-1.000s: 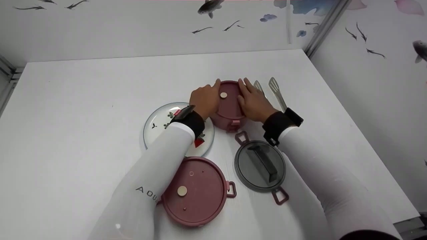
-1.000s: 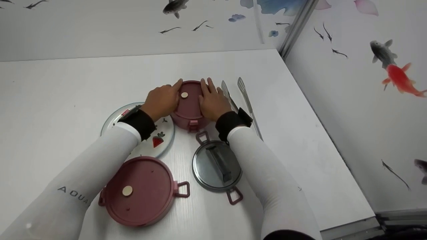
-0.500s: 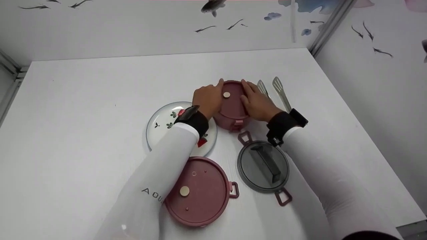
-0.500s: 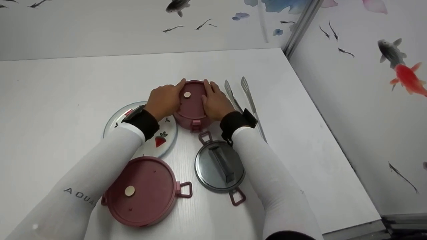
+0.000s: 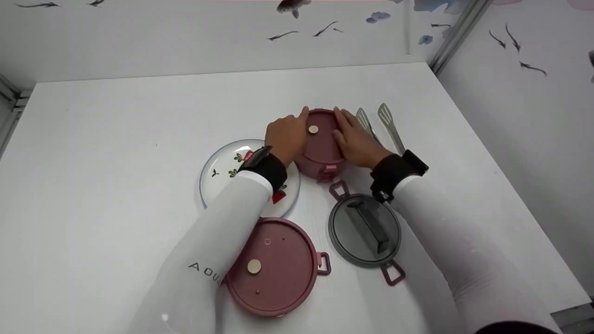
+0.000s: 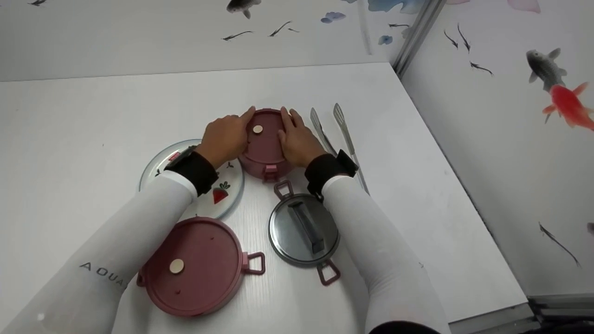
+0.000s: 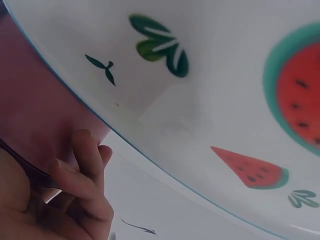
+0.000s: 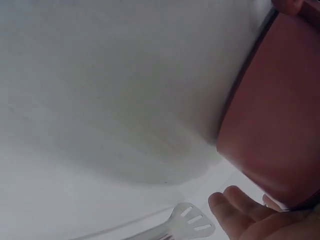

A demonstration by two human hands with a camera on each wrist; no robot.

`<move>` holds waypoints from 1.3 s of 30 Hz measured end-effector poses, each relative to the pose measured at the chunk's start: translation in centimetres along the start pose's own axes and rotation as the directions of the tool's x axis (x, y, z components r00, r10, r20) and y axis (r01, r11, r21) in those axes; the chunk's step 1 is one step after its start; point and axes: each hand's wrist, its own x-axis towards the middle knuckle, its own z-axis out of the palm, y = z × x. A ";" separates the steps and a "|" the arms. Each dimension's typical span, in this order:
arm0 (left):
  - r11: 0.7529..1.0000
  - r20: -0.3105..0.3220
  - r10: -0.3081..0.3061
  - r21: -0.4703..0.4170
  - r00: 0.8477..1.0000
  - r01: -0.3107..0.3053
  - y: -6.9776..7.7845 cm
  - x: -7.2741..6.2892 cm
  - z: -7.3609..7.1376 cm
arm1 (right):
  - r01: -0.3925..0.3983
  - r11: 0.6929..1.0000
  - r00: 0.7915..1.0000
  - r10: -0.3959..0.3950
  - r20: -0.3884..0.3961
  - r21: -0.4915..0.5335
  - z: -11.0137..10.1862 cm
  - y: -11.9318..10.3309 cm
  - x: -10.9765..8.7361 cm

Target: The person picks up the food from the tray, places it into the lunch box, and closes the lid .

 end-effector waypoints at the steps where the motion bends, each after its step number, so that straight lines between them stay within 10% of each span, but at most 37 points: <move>1: 1.000 -0.003 -0.003 -0.001 1.000 0.003 -0.1 0.0 0.0 | 0.006 1.000 1.000 -0.006 0.008 0.007 0.0 0.1 0.2; 17: 0.999 -0.051 -0.005 -0.034 0.999 0.004 -0.5 -1.3 -1.5 | 0.024 0.999 0.998 -0.022 0.058 -0.030 -2.7 1.6 2.9; 25: 0.997 0.022 -0.078 -0.018 0.997 0.078 0.2 -1.7 -2.1 | 0.018 0.998 0.999 -0.017 0.027 -0.054 -2.7 1.6 3.7; 39: 0.945 0.285 -0.066 -0.291 0.956 0.152 -3.6 1.6 -3.8 | 0.120 0.984 0.968 -0.145 -0.205 -0.132 -2.7 1.3 -4.1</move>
